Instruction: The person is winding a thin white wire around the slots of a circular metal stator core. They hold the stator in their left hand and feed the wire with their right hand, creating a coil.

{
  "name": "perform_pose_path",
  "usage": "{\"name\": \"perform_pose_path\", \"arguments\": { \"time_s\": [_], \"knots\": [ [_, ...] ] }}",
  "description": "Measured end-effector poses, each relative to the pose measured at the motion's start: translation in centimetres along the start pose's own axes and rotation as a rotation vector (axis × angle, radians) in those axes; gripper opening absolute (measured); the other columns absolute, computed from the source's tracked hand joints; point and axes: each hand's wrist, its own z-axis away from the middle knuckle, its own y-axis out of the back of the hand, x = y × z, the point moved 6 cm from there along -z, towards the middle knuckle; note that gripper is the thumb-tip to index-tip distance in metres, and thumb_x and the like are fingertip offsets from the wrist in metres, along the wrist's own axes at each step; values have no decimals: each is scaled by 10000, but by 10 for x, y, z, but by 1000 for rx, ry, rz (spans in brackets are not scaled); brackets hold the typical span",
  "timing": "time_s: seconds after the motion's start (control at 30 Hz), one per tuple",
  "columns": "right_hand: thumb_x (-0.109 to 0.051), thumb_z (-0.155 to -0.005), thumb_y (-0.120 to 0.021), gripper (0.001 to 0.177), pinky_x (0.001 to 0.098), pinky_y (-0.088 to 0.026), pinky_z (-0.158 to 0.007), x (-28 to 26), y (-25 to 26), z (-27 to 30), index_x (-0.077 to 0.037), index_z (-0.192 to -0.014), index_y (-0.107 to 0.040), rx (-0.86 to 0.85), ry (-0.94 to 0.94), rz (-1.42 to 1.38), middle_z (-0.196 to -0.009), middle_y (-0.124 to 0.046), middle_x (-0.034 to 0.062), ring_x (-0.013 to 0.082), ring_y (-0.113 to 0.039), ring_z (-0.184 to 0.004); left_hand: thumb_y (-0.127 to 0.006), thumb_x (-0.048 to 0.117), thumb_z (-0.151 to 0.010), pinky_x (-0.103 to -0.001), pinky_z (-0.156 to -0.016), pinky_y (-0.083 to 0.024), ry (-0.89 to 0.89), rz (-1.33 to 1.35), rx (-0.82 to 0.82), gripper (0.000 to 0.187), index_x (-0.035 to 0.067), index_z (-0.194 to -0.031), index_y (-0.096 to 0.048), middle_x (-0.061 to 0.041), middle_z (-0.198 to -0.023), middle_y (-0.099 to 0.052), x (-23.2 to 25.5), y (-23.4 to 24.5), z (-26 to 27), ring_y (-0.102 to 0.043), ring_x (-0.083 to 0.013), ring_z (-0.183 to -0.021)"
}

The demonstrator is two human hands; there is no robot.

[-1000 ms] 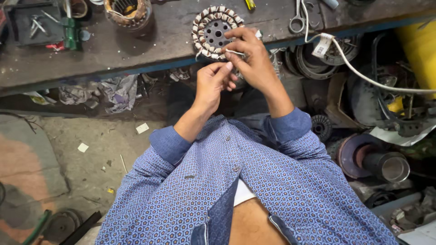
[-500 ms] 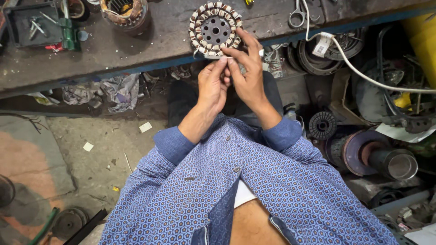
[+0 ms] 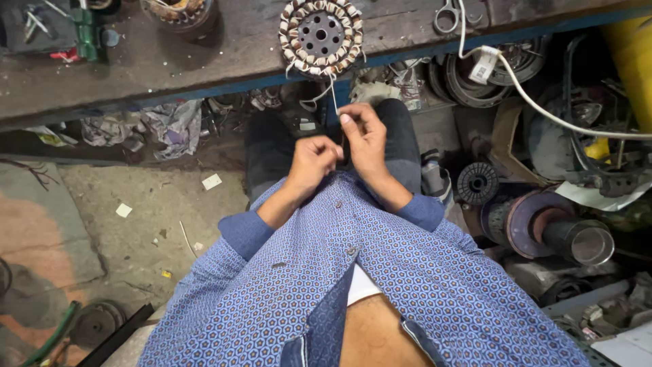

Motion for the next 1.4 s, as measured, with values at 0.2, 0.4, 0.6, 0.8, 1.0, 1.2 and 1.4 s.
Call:
{"name": "perform_pose_path", "arguments": {
  "time_s": [0.2,0.4,0.6,0.8,1.0,1.2,1.4],
  "knots": [
    [-186,-1083,-523,253,292,-550,-846,16,-29,-3,-7,-1227,-628,-287,-268,-305,-1076,-755,99,160,-716,-973,-703,99,-849,-248,-509,-445,34,-404,-50,166,-6,-722,-681,-22,-598,-639,-34,38,11,-567,-59,-540],
    [-175,-1084,-546,251,284,-549,-804,1,-27,-11,-6,-1256,-612,-273,-262,-428,-945,-707,77,128,-666,-844,-756,159,-761,-324,-580,-520,-15,-895,48,145,18,-789,-745,-114,-649,-673,-49,75,24,-662,-179,-578],
    [-160,-1103,-550,220,219,-404,-639,-7,-14,-18,9,-1202,-652,-195,-202,-314,-782,-605,19,79,-522,-691,-758,140,-865,-354,-628,-533,-331,-823,298,180,38,-1003,-703,-105,-882,-678,58,48,38,-674,-224,-688],
    [-162,-1096,-550,251,213,-382,-585,-8,-18,-12,12,-1234,-666,-197,-245,-297,-720,-559,-15,56,-483,-629,-753,24,-918,-405,-773,-511,-1019,-1103,277,240,27,-1155,-720,-90,-1005,-597,200,-15,15,-610,-295,-919],
    [-139,-1061,-570,234,208,-376,-590,-1,7,-13,-7,-1235,-655,-82,-244,-238,-781,-588,-33,40,-497,-658,-817,131,-883,-424,-748,-478,-1023,-1202,34,82,142,-960,-791,-63,-910,-580,228,-16,-27,-584,-287,-890],
    [-159,-1065,-586,198,206,-355,-556,38,11,4,-3,-1143,-680,-163,-339,-214,-698,-527,-53,36,-467,-615,-839,194,-878,-424,-738,-437,-1021,-1202,85,119,132,-927,-750,-39,-899,-592,217,-18,-39,-589,-272,-891],
    [-150,-1078,-593,221,222,-375,-610,49,1,11,27,-1152,-702,-277,-204,-60,-749,-554,-53,42,-471,-667,-861,251,-858,-422,-722,-430,-913,-1120,165,180,121,-868,-737,-14,-820,-609,214,-15,-49,-606,-251,-841]
  ]
}}
